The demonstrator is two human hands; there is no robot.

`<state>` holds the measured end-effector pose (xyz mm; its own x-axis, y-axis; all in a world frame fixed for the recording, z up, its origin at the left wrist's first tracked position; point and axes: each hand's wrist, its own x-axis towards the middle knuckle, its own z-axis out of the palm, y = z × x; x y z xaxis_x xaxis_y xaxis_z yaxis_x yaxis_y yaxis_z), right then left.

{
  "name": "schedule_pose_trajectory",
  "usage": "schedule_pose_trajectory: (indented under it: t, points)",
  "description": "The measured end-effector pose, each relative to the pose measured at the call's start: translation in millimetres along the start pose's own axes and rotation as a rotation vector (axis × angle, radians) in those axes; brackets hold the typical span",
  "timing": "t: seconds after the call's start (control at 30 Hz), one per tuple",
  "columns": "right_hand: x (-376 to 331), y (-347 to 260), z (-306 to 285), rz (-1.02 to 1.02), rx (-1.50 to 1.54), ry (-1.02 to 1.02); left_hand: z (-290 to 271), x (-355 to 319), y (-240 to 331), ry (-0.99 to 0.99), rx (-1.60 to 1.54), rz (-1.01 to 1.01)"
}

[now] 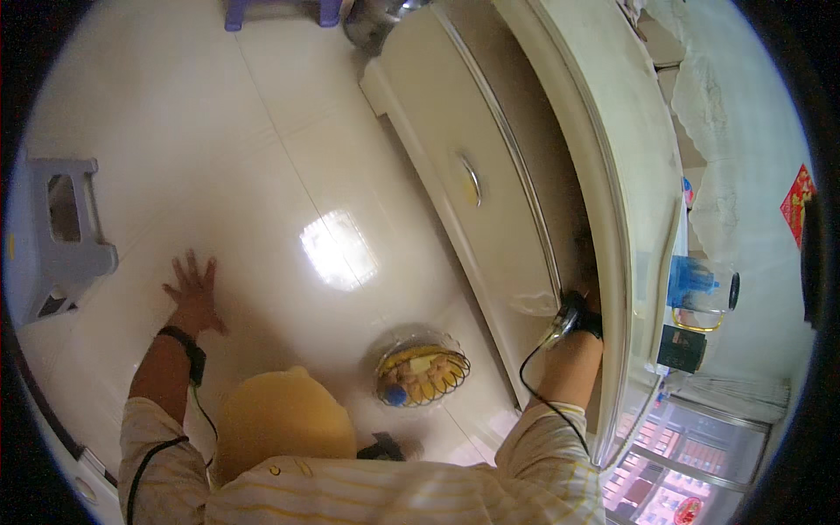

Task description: The person wipes the surfaces of a white TV stand with a cloth, opens a drawer to retrieve a package and a box, and continues wiping the exterior and handle of the stand.

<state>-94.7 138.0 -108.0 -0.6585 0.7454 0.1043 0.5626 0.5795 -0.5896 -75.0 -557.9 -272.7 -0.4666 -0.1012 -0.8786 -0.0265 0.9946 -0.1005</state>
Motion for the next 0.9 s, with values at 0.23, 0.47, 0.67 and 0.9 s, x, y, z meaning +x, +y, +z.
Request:
schedule_pose_trajectory:
  t: [0.23, 0.47, 0.67, 0.9]
  points:
    - [22, 3, 13, -0.020, -0.008, 0.027, 3, 3, -4, 0.027, 0.010, 0.023]
    - [27, 14, 16, -0.028, -0.011, 0.046, 5, 0, -4, 0.032, 0.034, 0.003]
    - [26, 25, 19, -0.037, -0.028, 0.053, 9, 5, -1, 0.030, 0.074, 0.009]
    - [28, 31, 17, -0.043, -0.049, 0.059, 12, 5, -4, 0.048, 0.046, 0.012]
